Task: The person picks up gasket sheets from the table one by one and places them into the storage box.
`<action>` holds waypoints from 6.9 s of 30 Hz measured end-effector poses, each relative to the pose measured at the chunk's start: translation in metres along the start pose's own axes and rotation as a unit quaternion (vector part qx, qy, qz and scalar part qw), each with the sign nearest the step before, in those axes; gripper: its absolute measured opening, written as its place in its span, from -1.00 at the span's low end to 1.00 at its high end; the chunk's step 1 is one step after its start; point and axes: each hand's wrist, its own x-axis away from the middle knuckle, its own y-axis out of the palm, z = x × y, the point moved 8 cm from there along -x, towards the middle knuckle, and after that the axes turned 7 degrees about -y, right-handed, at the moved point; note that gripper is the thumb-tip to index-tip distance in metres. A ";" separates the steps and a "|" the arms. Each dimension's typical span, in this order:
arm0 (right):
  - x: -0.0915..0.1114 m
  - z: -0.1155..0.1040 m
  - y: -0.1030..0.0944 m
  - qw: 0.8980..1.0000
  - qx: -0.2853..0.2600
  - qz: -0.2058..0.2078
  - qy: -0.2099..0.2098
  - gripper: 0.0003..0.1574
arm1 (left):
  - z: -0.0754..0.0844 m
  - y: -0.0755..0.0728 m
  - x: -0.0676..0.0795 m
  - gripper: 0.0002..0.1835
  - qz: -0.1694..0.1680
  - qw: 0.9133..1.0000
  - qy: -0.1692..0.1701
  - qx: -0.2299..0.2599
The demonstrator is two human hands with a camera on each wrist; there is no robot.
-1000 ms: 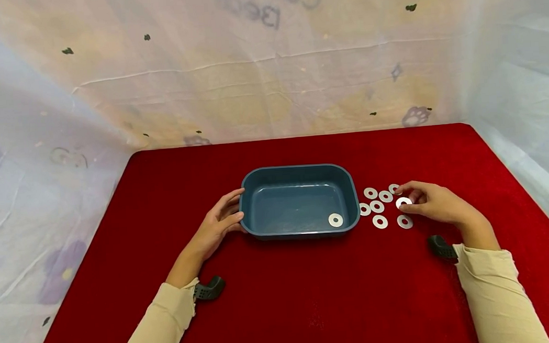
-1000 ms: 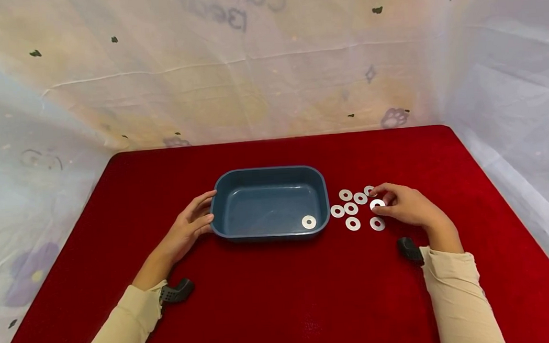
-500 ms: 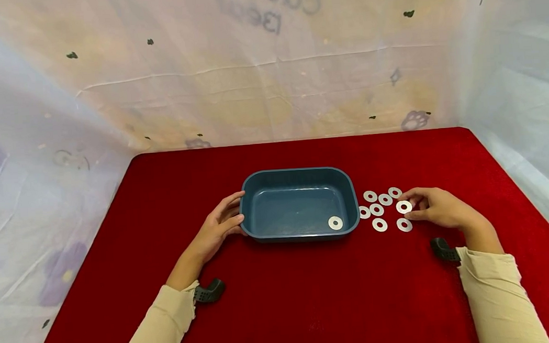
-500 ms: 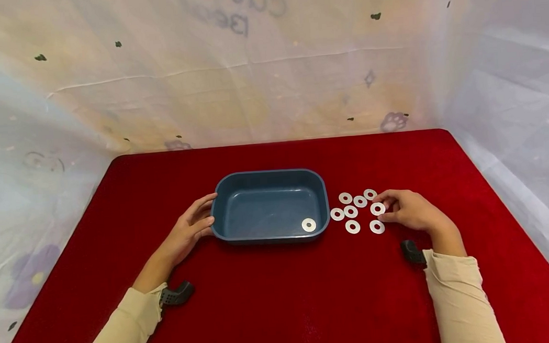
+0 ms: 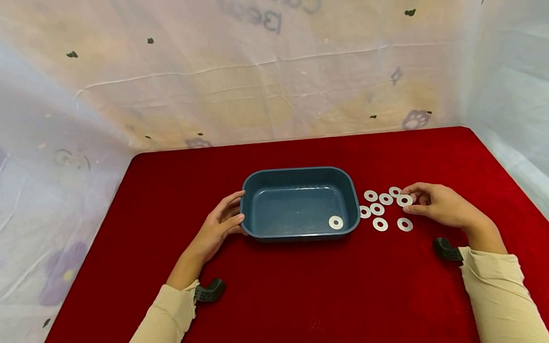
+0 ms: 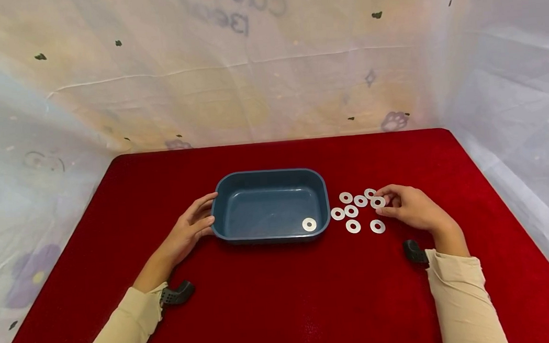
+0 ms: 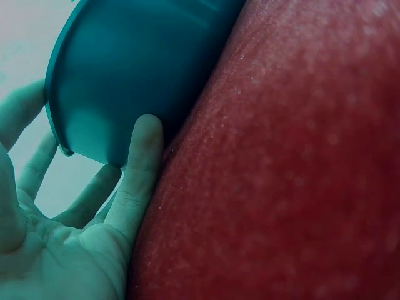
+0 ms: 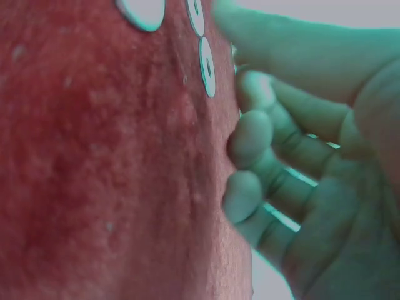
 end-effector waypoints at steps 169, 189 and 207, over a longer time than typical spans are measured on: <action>-0.007 -0.050 -0.019 0.991 -0.001 0.129 -0.032 -0.61 | 0.001 0.001 0.002 -0.37 -0.005 1.000 0.009 -0.001; -0.017 -0.070 -0.003 0.992 0.014 0.106 -0.074 -0.65 | 0.002 0.001 0.002 -0.37 -0.002 1.000 0.007 0.002; -0.028 -0.093 0.018 0.989 -0.004 0.084 -0.118 -0.63 | 0.002 0.002 0.002 -0.37 -0.003 1.000 0.006 0.000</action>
